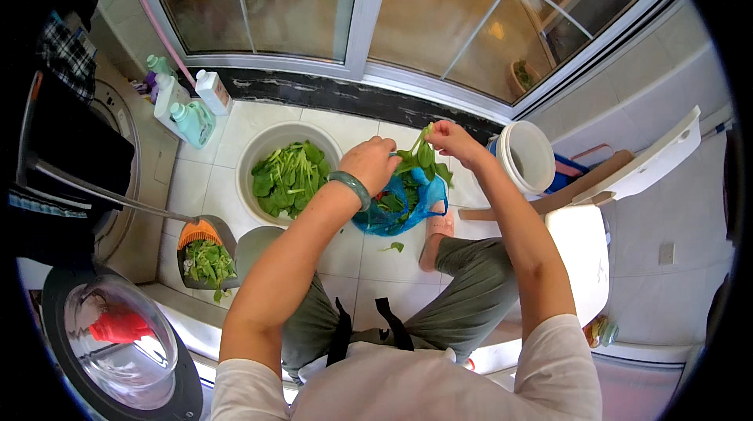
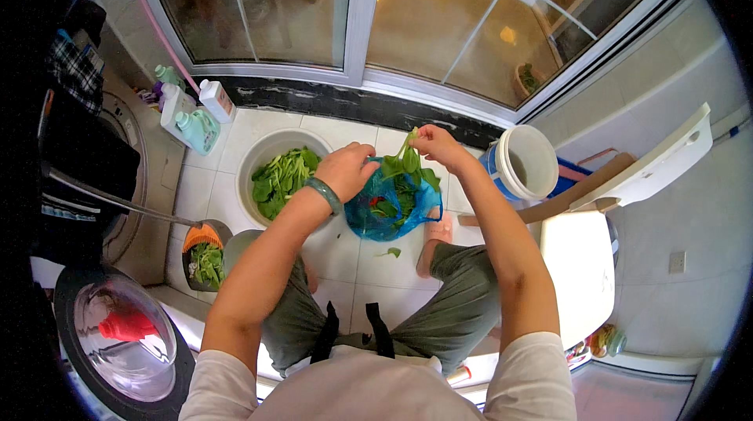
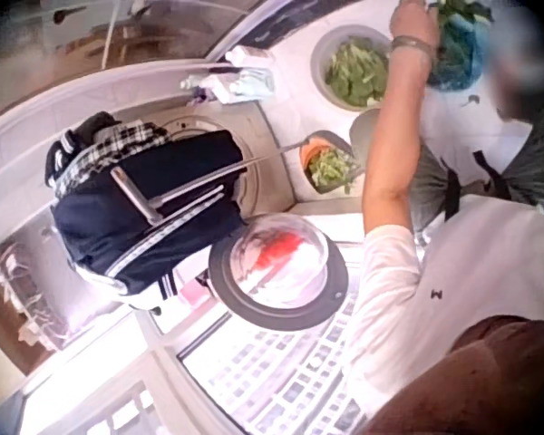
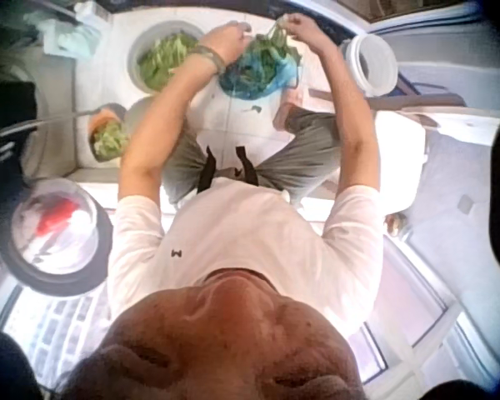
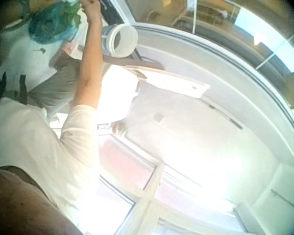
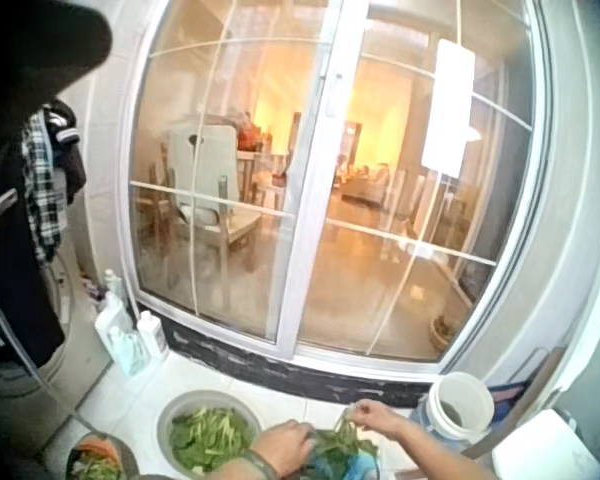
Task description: The person sits on the floor and sorts leafy green vegetables by hand. They pick up leaves from a blue plastic bag, separate the edible parts from the stems, and place the leaves into a white bowl. The stems are discarded into a separate orange basket.
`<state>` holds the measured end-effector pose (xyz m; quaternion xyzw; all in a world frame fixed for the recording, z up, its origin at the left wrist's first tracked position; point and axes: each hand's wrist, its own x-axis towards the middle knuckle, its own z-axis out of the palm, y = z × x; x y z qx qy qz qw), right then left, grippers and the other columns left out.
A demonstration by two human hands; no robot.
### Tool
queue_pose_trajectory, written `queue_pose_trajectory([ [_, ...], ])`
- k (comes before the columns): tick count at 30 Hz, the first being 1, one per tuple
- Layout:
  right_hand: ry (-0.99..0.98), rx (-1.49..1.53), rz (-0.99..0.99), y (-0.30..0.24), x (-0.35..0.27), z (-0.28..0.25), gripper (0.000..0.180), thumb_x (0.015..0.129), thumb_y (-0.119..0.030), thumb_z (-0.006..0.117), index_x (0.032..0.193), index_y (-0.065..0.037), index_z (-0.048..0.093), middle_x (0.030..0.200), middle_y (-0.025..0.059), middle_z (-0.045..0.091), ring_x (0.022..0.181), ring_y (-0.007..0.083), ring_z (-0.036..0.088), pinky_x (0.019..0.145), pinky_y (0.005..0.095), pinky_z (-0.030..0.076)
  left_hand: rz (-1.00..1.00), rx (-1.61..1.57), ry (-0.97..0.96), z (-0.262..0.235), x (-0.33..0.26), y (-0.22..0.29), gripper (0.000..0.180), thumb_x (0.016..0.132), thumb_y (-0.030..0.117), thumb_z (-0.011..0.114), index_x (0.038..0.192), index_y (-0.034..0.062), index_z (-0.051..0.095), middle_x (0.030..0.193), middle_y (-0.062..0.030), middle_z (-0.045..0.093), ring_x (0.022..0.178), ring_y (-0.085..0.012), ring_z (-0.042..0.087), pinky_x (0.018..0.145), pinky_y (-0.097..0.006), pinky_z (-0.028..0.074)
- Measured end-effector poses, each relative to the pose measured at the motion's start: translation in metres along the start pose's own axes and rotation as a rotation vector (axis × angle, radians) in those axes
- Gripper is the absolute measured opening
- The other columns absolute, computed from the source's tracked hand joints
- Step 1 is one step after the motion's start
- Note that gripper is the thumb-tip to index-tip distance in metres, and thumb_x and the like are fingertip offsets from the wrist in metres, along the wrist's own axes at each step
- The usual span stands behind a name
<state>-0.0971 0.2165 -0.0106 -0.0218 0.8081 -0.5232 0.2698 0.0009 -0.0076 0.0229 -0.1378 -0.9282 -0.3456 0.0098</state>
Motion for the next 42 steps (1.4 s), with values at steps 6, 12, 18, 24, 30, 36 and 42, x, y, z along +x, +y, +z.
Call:
queue_pose_trajectory([
  [6,0.067,0.003,-0.354,-0.026,-0.05,0.036,0.019,0.075,-0.013,0.064,0.085,-0.004,0.051,0.071,-0.0018,0.053,0.064,0.003,0.046,0.053,0.0181,0.038,-0.097,-0.588,0.052,0.01,0.014,0.014,0.022,0.081,0.02,0.056,0.094,0.0033,0.052,0.084,-0.0097,0.058,0.074,-0.0188,0.056,0.067,-0.029,0.045],
  [12,0.26,-0.402,-0.403,-0.061,-0.085,0.061,0.02,0.075,-0.019,0.059,0.087,-0.004,0.054,0.074,0.0115,0.059,0.067,0.028,0.057,0.061,0.035,0.045,-0.133,-0.695,0.115,0.02,0.017,0.011,0.016,0.08,0.015,0.059,0.085,0.0021,0.05,0.072,-0.0011,0.052,0.068,-0.0085,0.049,0.062,-0.022,0.042],
  [18,0.281,-0.566,-0.508,-0.063,-0.089,0.062,0.015,0.075,-0.017,0.056,0.084,-0.004,0.054,0.075,0.0134,0.059,0.07,0.0325,0.057,0.061,0.0404,0.045,-0.171,-0.669,0.169,0.019,0.016,0.01,0.012,0.081,0.012,0.058,0.082,0.0012,0.052,0.071,0.0008,0.054,0.065,-0.006,0.049,0.058,-0.02,0.041],
  [24,0.277,-0.608,-0.613,-0.052,-0.084,0.058,0.014,0.074,-0.015,0.053,0.081,-0.003,0.055,0.074,0.0151,0.058,0.069,0.0329,0.057,0.062,0.0413,0.045,-0.201,-0.47,0.199,0.018,0.011,0.024,0.012,0.081,0.011,0.057,0.082,-0.0006,0.055,0.068,-0.0005,0.056,0.06,-0.0063,0.049,0.055,-0.021,0.042],
  [30,0.237,-0.603,-0.572,-0.046,-0.079,0.05,0.016,0.076,-0.017,0.05,0.076,-0.002,0.056,0.07,0.0168,0.058,0.066,0.0352,0.055,0.061,0.0407,0.044,-0.239,-0.549,0.148,0.024,0.009,0.016,0.011,0.082,0.013,0.057,0.084,0.0019,0.056,0.072,0.0007,0.056,0.063,-0.0057,0.05,0.055,-0.02,0.043],
  [36,0.102,0.012,-0.473,-0.041,-0.062,0.04,0.017,0.076,-0.016,0.05,0.078,-0.003,0.061,0.069,0.0102,0.062,0.061,0.0206,0.058,0.058,0.032,0.045,-0.302,-0.915,0.101,0.012,0.017,0.011,0.012,0.084,0.016,0.054,0.087,0.0042,0.055,0.077,-0.0009,0.057,0.067,-0.0073,0.053,0.058,-0.02,0.044],
  [42,-0.025,0.782,-0.136,-0.044,-0.052,0.02,0.016,0.083,-0.015,0.053,0.094,-0.004,0.056,0.079,0.0017,0.058,0.063,0.0076,0.051,0.059,0.0201,0.043,-0.37,-1.02,0.107,-0.005,0.018,0.009,0.013,0.085,0.017,0.054,0.091,0.0057,0.055,0.081,-0.0015,0.057,0.068,-0.0085,0.053,0.061,-0.021,0.045],
])
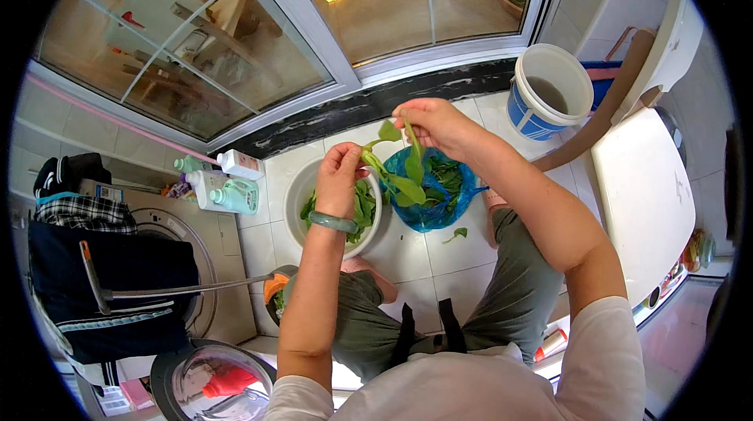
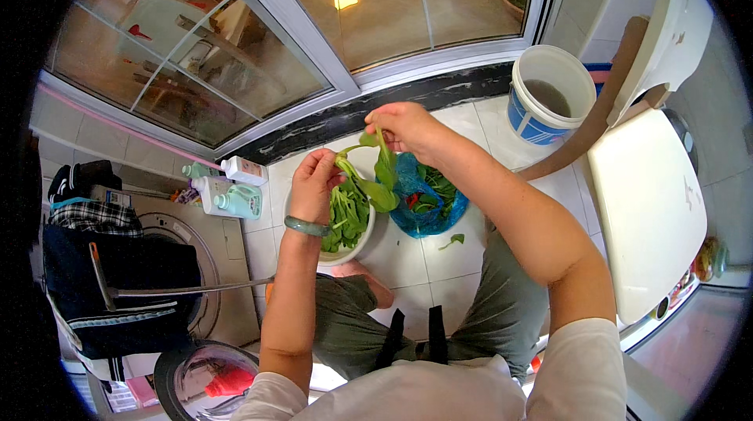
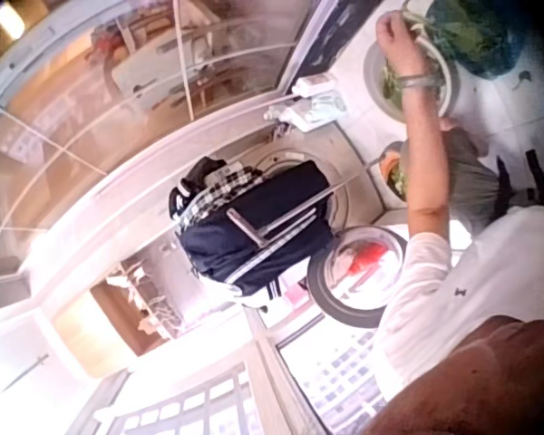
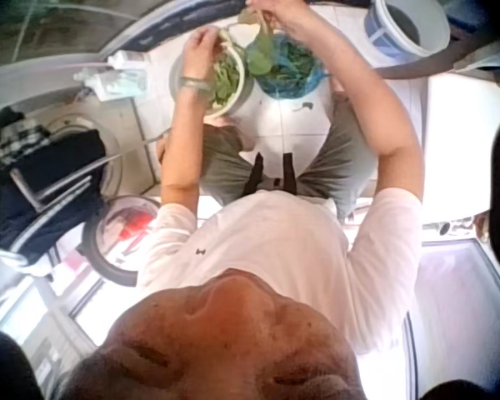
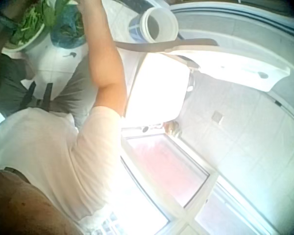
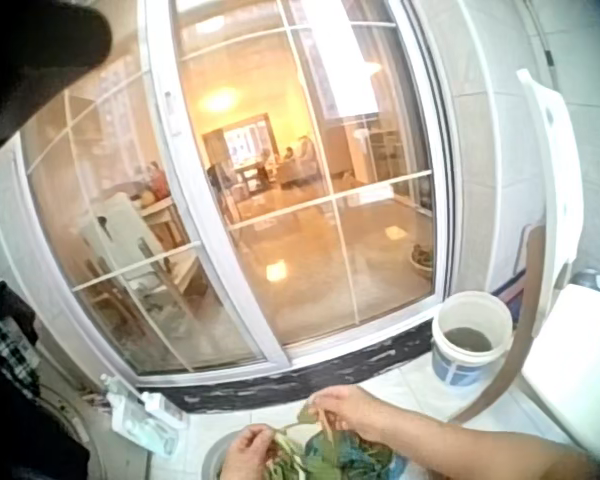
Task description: The person sits on the floor and sorts leafy green vegetables by hand. They pick up leaves from a blue plastic bag, separate the edible parts from the stems, and place the leaves into a white bowl. The stems are discarded into a separate orange basket.
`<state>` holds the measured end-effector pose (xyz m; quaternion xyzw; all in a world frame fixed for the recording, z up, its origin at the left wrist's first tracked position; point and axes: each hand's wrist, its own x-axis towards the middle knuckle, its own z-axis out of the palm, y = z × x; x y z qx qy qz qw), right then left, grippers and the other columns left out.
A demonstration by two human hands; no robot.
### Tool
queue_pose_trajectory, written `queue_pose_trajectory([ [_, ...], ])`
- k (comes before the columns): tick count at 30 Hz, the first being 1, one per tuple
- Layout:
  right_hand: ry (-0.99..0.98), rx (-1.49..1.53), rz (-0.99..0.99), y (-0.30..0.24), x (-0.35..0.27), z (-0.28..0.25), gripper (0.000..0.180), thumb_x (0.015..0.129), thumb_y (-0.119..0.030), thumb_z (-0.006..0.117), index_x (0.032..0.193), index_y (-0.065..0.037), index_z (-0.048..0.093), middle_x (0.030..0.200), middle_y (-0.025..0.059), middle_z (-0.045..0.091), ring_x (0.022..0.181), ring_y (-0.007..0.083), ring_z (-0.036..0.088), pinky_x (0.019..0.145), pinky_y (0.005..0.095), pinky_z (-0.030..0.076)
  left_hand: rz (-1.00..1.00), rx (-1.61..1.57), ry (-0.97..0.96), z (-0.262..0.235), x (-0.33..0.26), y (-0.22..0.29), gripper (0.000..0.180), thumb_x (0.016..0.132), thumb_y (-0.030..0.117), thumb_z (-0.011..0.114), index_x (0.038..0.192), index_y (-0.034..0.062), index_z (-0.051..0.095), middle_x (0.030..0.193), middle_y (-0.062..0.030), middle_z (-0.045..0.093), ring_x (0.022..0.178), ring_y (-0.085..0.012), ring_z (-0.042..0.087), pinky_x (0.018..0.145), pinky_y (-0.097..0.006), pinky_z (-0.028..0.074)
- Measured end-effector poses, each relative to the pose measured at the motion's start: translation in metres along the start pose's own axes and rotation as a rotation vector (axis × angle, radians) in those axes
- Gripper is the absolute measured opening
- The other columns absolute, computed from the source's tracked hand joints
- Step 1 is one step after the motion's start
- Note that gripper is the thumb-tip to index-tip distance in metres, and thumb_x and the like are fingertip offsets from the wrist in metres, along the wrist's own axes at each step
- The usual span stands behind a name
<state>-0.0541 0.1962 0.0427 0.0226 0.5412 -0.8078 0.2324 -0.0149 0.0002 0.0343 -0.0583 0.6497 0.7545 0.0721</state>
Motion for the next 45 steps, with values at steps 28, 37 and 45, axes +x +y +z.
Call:
queue_pose_trajectory([
  [28,-0.104,-0.842,-0.107,0.015,-0.01,0.03,0.029,0.085,-0.029,0.042,0.09,-0.007,0.06,0.076,0.0125,0.058,0.072,0.0203,0.055,0.067,0.0322,0.043,0.16,0.254,0.093,-0.011,-0.001,0.003,0.012,0.082,0.017,0.058,0.082,0.0056,0.053,0.071,0.001,0.053,0.062,-0.0066,0.05,0.054,-0.02,0.041],
  [37,-0.167,-0.384,0.031,0.027,-0.004,0.035,0.024,0.084,-0.028,0.053,0.087,-0.004,0.058,0.074,-0.0014,0.052,0.068,0.0065,0.045,0.061,0.0223,0.039,-0.06,-0.034,-0.085,-0.013,-0.004,0.004,0.012,0.083,0.016,0.057,0.087,0.005,0.053,0.077,-0.0014,0.054,0.064,-0.0091,0.053,0.059,-0.021,0.046],
  [45,-0.175,-1.034,-0.338,0.027,-0.007,0.028,0.026,0.078,-0.031,0.057,0.084,-0.006,0.06,0.071,0.0134,0.059,0.068,0.0269,0.056,0.062,0.0346,0.043,0.004,0.112,-0.221,-0.012,-0.008,0.009,0.015,0.083,0.011,0.053,0.096,0.0035,0.055,0.085,-0.0023,0.057,0.072,-0.0097,0.055,0.063,-0.021,0.045],
])
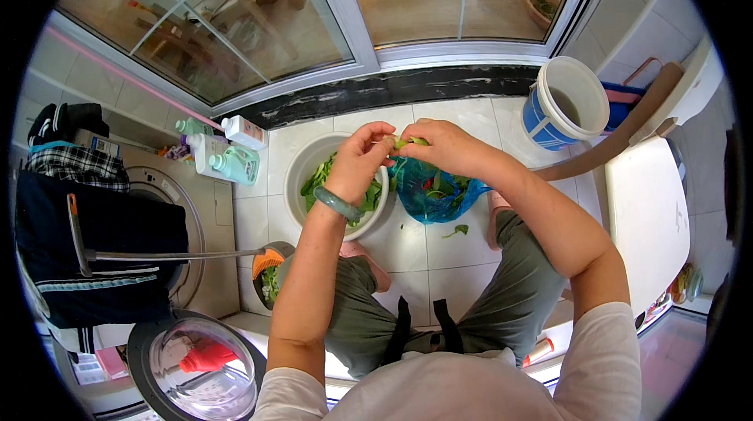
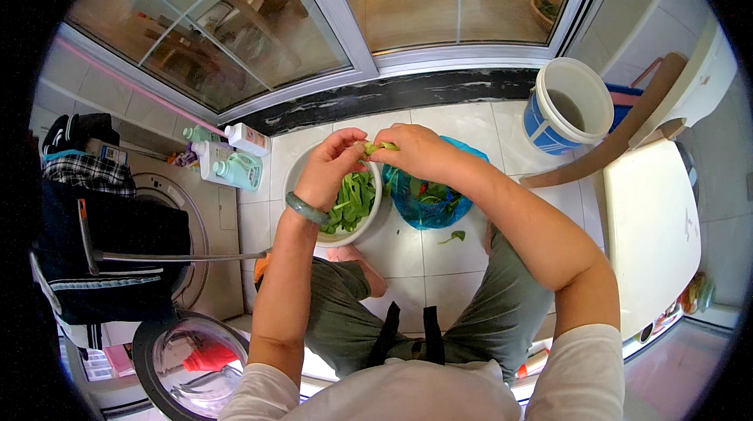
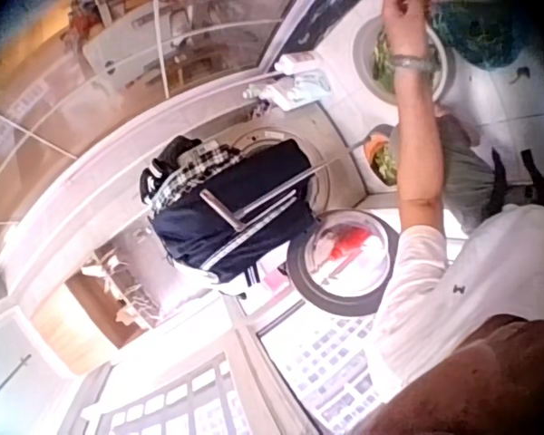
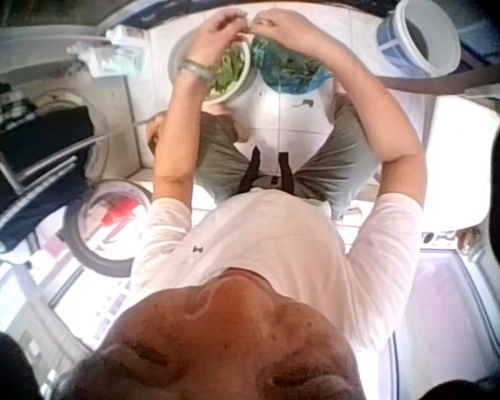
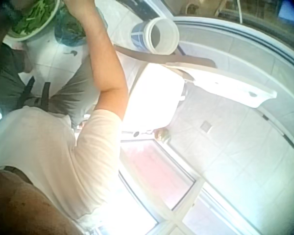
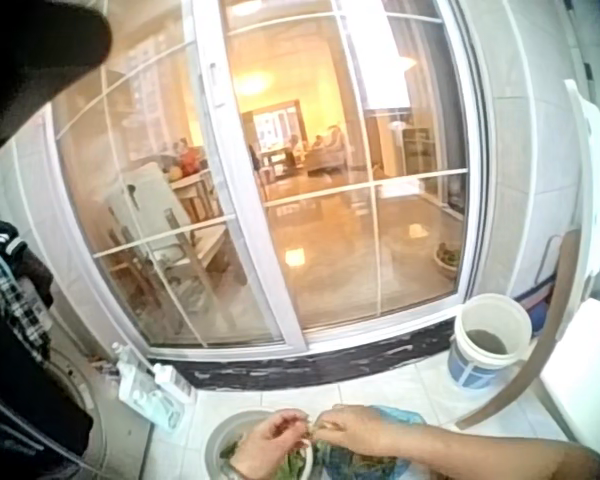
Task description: The person sits on the floor and sorts leafy green vegetables by hand. They pick up leaves from a blue plastic bag, separate the edible parts from the stems, and place the leaves into a white bowl. The stems are discarded into a separate orange basket.
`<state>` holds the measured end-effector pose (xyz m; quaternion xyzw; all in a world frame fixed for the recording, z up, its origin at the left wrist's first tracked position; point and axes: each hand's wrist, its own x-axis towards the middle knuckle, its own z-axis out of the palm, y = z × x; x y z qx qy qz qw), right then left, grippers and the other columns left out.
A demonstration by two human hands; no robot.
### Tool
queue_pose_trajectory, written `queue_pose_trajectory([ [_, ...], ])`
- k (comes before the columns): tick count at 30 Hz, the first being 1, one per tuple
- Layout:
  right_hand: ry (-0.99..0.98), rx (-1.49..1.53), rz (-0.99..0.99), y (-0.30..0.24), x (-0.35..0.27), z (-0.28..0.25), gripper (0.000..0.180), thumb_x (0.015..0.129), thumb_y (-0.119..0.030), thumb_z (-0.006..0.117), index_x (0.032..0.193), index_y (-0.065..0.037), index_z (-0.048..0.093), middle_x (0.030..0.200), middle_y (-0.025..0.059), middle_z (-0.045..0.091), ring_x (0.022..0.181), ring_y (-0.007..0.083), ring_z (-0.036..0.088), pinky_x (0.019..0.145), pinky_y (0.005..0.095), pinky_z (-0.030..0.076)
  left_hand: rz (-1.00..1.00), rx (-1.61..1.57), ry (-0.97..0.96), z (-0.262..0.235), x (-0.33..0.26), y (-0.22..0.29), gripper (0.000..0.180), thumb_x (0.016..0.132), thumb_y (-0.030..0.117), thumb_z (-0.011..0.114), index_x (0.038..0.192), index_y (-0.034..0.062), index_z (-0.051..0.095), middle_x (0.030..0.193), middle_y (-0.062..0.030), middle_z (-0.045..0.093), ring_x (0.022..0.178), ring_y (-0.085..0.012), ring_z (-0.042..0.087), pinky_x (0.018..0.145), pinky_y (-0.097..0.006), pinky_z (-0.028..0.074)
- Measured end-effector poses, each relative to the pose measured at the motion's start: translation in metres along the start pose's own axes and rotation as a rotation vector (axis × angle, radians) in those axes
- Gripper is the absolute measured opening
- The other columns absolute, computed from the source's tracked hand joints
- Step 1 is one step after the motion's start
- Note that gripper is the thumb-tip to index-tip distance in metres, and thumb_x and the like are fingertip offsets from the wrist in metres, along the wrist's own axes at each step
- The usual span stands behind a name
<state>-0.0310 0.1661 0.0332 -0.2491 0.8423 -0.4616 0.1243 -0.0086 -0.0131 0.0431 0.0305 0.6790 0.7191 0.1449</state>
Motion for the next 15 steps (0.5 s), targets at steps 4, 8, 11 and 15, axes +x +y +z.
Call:
queue_pose_trajectory([
  [4,0.008,-0.119,-0.006,-0.011,-0.005,0.0,0.025,0.08,-0.03,0.054,0.088,-0.007,0.058,0.075,0.0155,0.059,0.073,0.033,0.056,0.064,0.0395,0.044,0.137,0.413,0.019,-0.003,0.0,-0.014,0.017,0.082,0.006,0.05,0.098,0.0016,0.054,0.087,-0.0037,0.059,0.073,-0.0093,0.055,0.064,-0.023,0.044],
  [8,0.036,-0.303,-0.121,-0.006,-0.006,0.004,0.025,0.083,-0.028,0.048,0.091,-0.006,0.057,0.08,0.0142,0.059,0.076,0.0329,0.056,0.068,0.0403,0.045,0.199,0.631,0.046,0.005,-0.003,-0.008,0.017,0.082,0.006,0.05,0.097,0.0008,0.054,0.081,-0.0034,0.058,0.071,-0.0086,0.053,0.063,-0.023,0.044],
  [11,0.003,-0.379,-0.119,-0.013,-0.008,0.003,0.025,0.084,-0.027,0.046,0.088,-0.005,0.057,0.082,0.0131,0.058,0.077,0.0322,0.056,0.069,0.0403,0.045,0.201,0.619,0.005,0.001,-0.003,-0.008,0.016,0.081,0.006,0.051,0.096,0.0006,0.054,0.077,-0.0027,0.056,0.069,-0.0077,0.052,0.063,-0.022,0.044],
  [15,-0.019,-0.43,-0.138,-0.014,-0.009,0.003,0.024,0.085,-0.026,0.045,0.086,-0.006,0.056,0.083,0.0125,0.057,0.079,0.0316,0.055,0.07,0.0405,0.044,0.08,0.568,-0.069,-0.006,-0.004,-0.004,0.015,0.081,0.007,0.053,0.095,0.0006,0.054,0.076,-0.0016,0.055,0.067,-0.0064,0.05,0.061,-0.021,0.043],
])
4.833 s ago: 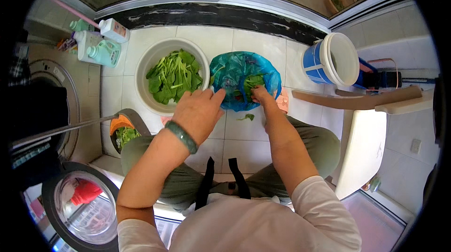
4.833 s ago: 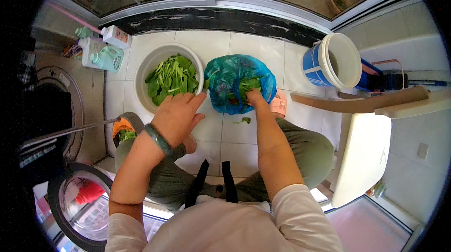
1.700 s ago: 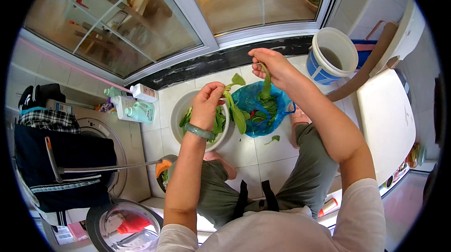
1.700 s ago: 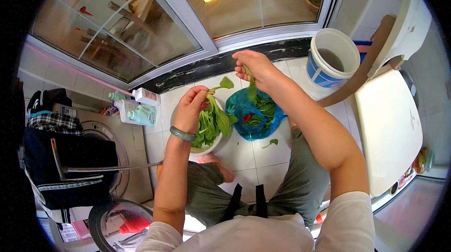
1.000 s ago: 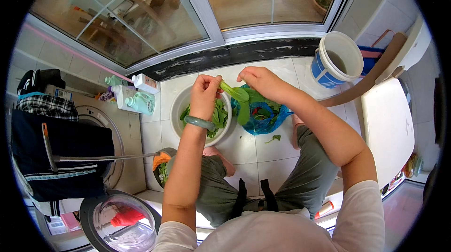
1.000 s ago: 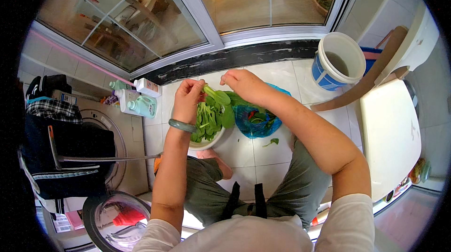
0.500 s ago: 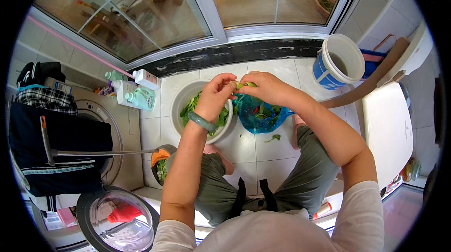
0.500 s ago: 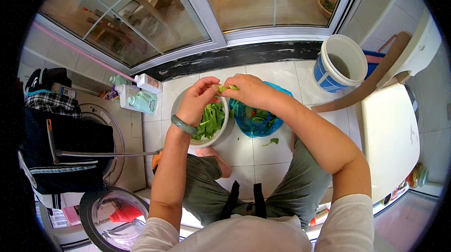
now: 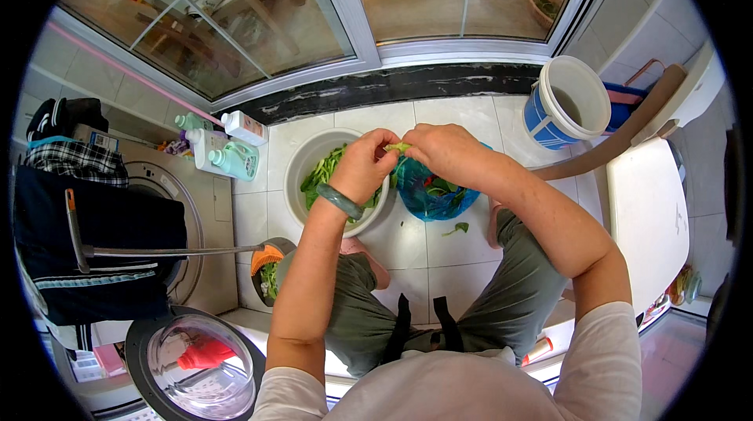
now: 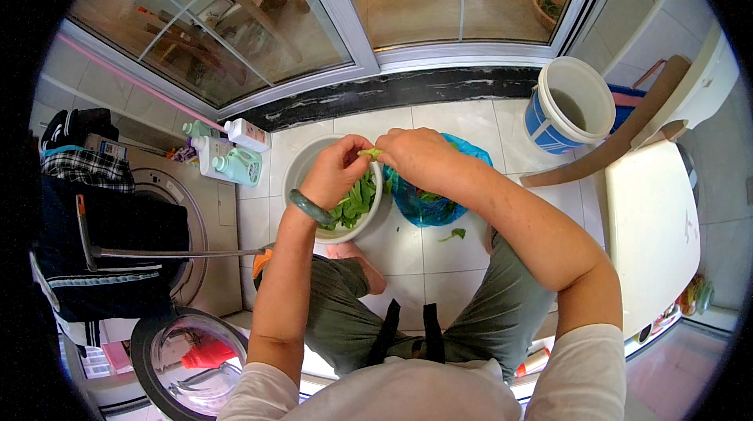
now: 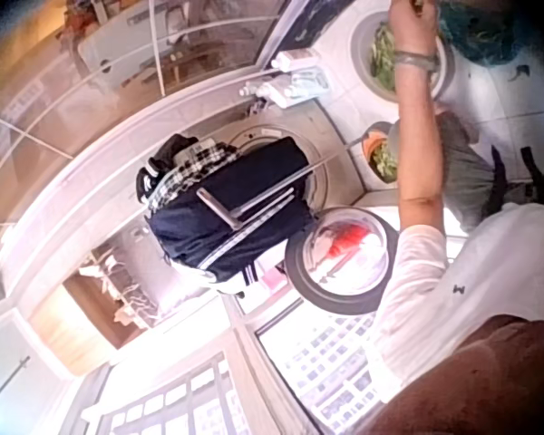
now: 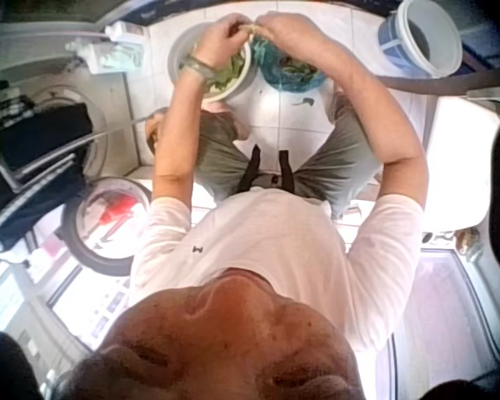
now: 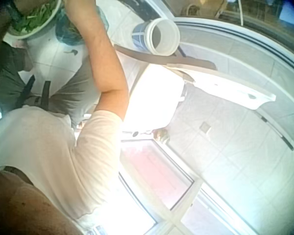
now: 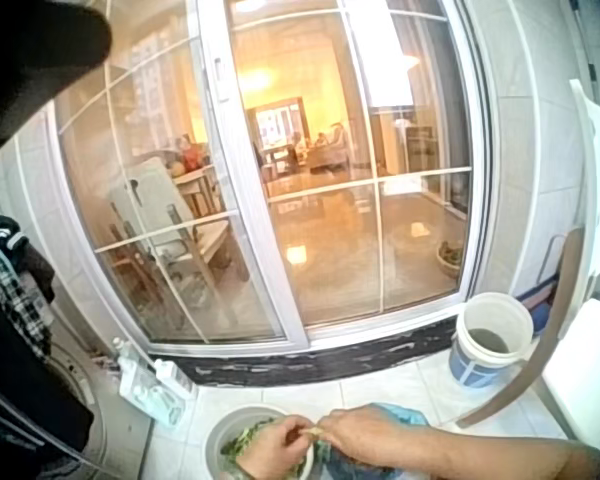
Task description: The person sits on the floor and sorts leafy green vegetables by hand. They pick up leaves from a blue plastic bag, separate the edible parts from the stems, and place the leaves into a white bowl. The stems are discarded into a separate orange basket.
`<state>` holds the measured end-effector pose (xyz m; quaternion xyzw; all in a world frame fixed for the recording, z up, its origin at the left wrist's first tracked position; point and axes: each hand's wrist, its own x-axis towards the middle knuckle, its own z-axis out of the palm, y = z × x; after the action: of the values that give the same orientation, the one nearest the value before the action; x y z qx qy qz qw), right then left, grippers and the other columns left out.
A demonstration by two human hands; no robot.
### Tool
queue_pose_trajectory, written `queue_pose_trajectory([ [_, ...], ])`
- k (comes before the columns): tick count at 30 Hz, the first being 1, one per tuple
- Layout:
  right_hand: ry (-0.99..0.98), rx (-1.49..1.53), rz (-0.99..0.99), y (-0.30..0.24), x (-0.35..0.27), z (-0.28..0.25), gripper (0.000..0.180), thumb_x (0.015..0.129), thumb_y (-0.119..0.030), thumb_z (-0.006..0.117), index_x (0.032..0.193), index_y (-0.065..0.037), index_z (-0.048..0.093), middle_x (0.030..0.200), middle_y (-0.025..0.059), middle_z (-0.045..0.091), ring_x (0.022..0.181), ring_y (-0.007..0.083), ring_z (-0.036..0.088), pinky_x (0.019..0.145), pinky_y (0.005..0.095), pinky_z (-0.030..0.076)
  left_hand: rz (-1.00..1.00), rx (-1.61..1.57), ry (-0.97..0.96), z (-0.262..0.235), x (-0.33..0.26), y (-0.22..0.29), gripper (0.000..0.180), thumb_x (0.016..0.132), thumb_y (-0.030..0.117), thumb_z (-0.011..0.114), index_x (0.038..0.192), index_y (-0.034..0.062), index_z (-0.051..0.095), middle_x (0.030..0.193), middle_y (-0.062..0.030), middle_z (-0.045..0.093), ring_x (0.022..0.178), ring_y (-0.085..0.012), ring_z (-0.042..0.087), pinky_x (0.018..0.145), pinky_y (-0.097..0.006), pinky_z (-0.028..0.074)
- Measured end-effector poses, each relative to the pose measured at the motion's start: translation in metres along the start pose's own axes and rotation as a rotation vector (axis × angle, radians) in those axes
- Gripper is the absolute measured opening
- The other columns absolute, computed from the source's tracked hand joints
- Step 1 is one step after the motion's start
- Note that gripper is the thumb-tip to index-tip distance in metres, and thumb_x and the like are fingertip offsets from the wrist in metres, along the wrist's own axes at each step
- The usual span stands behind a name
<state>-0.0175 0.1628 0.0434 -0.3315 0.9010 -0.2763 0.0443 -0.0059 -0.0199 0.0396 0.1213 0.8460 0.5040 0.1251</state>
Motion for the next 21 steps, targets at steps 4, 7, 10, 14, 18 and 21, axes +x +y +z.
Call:
queue_pose_trajectory([
  [4,0.0,0.005,-0.014,-0.003,-0.001,0.0,0.022,0.085,-0.025,0.045,0.086,-0.006,0.055,0.084,0.0122,0.057,0.079,0.0314,0.055,0.069,0.0409,0.044,0.028,0.003,-0.003,-0.001,-0.002,0.0,0.015,0.08,0.007,0.054,0.093,0.0004,0.054,0.075,-0.0005,0.055,0.066,-0.005,0.049,0.059,-0.02,0.042],
  [7,0.016,0.027,-0.011,-0.005,-0.002,-0.003,0.021,0.084,-0.025,0.046,0.087,-0.006,0.055,0.084,0.0117,0.056,0.079,0.0313,0.055,0.068,0.0411,0.044,0.094,0.105,0.049,0.0,-0.002,0.006,0.014,0.079,0.006,0.054,0.092,0.0,0.054,0.074,0.0007,0.055,0.065,-0.004,0.049,0.059,-0.02,0.042],
  [10,0.017,0.041,-0.037,-0.005,-0.001,-0.002,0.02,0.083,-0.024,0.047,0.088,-0.007,0.055,0.083,0.011,0.056,0.079,0.0313,0.055,0.068,0.0409,0.044,0.075,0.13,0.042,-0.002,-0.002,0.007,0.013,0.078,0.005,0.054,0.09,-0.0002,0.054,0.074,0.0012,0.055,0.066,-0.0044,0.049,0.059,-0.02,0.042],
  [14,0.009,0.065,-0.057,-0.007,0.001,-0.005,0.018,0.083,-0.023,0.047,0.089,-0.007,0.055,0.083,0.0102,0.056,0.078,0.0313,0.055,0.067,0.0406,0.044,-0.036,-0.239,-0.049,-0.008,0.001,-0.006,0.012,0.078,0.005,0.053,0.089,0.0002,0.054,0.076,-0.0004,0.056,0.067,-0.0065,0.052,0.061,-0.021,0.044],
  [18,0.017,0.114,-0.09,-0.006,0.001,-0.008,0.017,0.083,-0.02,0.048,0.092,-0.007,0.055,0.083,0.0107,0.055,0.078,0.0299,0.055,0.067,0.0375,0.044,-0.113,-0.574,-0.118,-0.013,0.0,-0.003,0.011,0.08,0.005,0.051,0.09,0.001,0.054,0.079,-0.0024,0.057,0.068,-0.0088,0.054,0.063,-0.021,0.045],
  [21,0.04,0.153,-0.116,-0.005,0.002,-0.009,0.017,0.084,-0.02,0.048,0.092,-0.007,0.055,0.082,0.0111,0.054,0.077,0.0301,0.054,0.067,0.0371,0.044,-0.173,-0.751,-0.137,-0.014,-0.001,-0.003,0.011,0.082,0.007,0.051,0.092,0.0015,0.053,0.081,-0.0035,0.057,0.067,-0.0101,0.055,0.063,-0.022,0.047],
])
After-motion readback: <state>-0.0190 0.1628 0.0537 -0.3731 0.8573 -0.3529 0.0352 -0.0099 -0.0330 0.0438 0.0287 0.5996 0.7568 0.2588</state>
